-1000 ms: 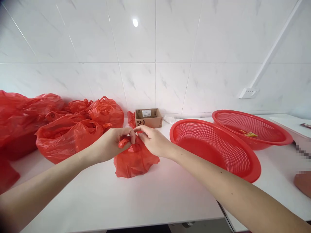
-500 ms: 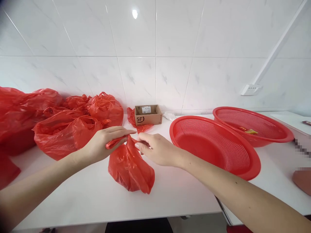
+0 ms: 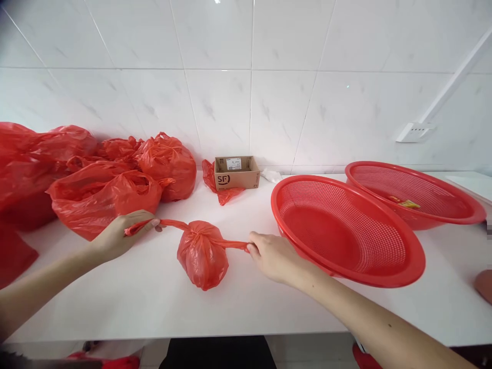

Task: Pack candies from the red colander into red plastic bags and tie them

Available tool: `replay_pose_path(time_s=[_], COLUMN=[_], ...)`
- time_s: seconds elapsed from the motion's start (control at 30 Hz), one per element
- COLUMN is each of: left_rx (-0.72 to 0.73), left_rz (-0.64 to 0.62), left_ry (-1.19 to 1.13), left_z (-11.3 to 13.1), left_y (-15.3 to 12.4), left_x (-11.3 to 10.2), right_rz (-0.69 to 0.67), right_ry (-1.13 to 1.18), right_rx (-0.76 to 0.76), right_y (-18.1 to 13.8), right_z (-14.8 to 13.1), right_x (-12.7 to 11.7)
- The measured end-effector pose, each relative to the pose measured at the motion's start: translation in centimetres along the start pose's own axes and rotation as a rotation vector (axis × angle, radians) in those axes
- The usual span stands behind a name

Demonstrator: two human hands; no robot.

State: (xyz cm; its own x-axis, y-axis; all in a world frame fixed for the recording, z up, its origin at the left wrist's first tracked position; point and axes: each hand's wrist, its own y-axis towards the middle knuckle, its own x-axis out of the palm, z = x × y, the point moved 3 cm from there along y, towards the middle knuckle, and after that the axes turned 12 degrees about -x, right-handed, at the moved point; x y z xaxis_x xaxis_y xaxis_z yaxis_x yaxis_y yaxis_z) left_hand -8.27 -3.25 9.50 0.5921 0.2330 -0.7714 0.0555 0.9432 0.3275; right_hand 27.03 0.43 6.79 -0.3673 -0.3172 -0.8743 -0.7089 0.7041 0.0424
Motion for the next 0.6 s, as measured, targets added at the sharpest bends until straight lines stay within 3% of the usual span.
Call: replay_pose_path(time_s=[0.1,0.23,0.33,0.43,0.6], left_rx=[0.012,0.044,0.049,0.023,-0.035], left_rz=[0.039,-0.015,-0.057,-0.082,-0.077], left_ry=[-0.012,0.015,0.027,0.052,0.167], left_z=[1.5,3.1,3.6,3.7,3.3], left_y=[-0.1,0.5,1.3,1.8,1.7], left_x=[1.6,5.5,8.4,10.0,10.3], right_rz=[0.176,0.400,0.508,0.489,0.492], right_ry=[0.307,0.657,0.529,0.374,0.288], right_rx=[0.048,0.054,0.022,0.010,0.018], right_y=[1.6,3.3,3.5,3.1,2.9], right_z=[-0.2,-1.9,-3.4,-3.6,-0.8], right_x=[0.8,4.4,7.5,8.9,6.9])
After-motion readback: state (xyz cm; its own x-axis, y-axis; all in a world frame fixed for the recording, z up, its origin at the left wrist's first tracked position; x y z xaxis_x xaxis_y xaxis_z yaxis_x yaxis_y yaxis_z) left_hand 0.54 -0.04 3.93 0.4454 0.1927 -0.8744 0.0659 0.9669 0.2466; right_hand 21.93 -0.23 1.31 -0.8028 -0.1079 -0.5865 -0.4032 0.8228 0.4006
